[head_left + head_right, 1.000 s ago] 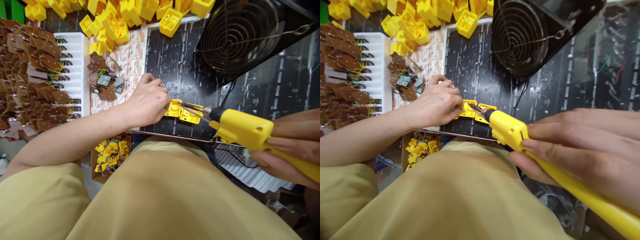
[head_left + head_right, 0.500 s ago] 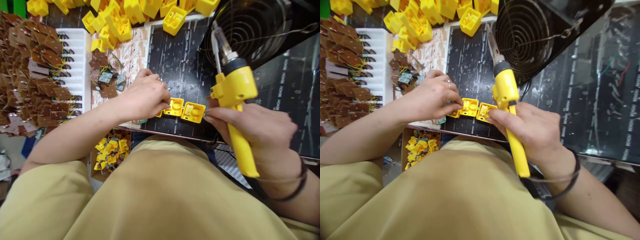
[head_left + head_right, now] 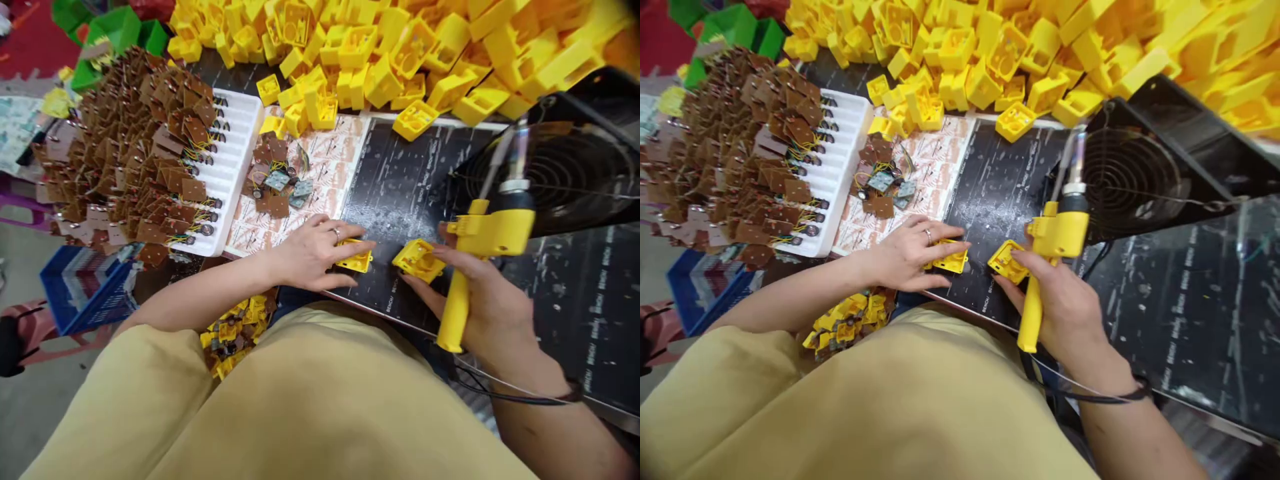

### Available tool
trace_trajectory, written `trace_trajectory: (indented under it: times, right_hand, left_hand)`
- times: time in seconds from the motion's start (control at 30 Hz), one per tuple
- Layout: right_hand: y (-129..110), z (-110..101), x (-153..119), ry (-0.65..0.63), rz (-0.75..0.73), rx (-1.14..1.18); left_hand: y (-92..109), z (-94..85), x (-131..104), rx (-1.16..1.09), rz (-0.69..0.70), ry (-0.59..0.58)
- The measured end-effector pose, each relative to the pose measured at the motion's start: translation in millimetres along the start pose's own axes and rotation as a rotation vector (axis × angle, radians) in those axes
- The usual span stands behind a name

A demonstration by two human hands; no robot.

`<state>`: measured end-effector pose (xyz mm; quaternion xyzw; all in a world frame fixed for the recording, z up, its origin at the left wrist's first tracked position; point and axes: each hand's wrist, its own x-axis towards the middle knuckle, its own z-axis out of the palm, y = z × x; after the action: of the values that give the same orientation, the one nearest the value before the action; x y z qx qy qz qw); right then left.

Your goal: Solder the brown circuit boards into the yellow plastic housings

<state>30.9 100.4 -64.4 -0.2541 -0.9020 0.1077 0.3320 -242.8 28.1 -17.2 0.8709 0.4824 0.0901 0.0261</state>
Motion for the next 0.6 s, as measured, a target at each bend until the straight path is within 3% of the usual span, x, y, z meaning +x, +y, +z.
trace_trajectory:
  times: [0.13, 0.2, 0.33, 0.43, 0.6]
  right_hand:
    - [-7.9, 6.5, 12.6, -0.052, -0.064, 0.005]
    - [-8.0, 6.2, 15.4, -0.041, -0.073, 0.008]
    - [-4.1, 4.9, 14.0, -0.014, -0.069, 0.034]
    - [-1.9, 5.2, 10.5, -0.015, -0.066, 0.065]
    - [-6.6, 8.8, 11.5, -0.038, -0.029, 0.071]
  left_hand:
    - [-58.1, -49.3, -3.2, 0.105, -0.387, 0.086]
    - [-95.4, -60.9, 1.2, 0.174, -0.527, 0.047]
    - [-147.5, -53.2, 13.7, 0.073, -0.352, -0.162]
    - [-153.6, -45.5, 24.5, -0.101, -0.357, -0.139]
    - [-123.8, -61.7, 45.1, -0.636, -0.530, 0.158]
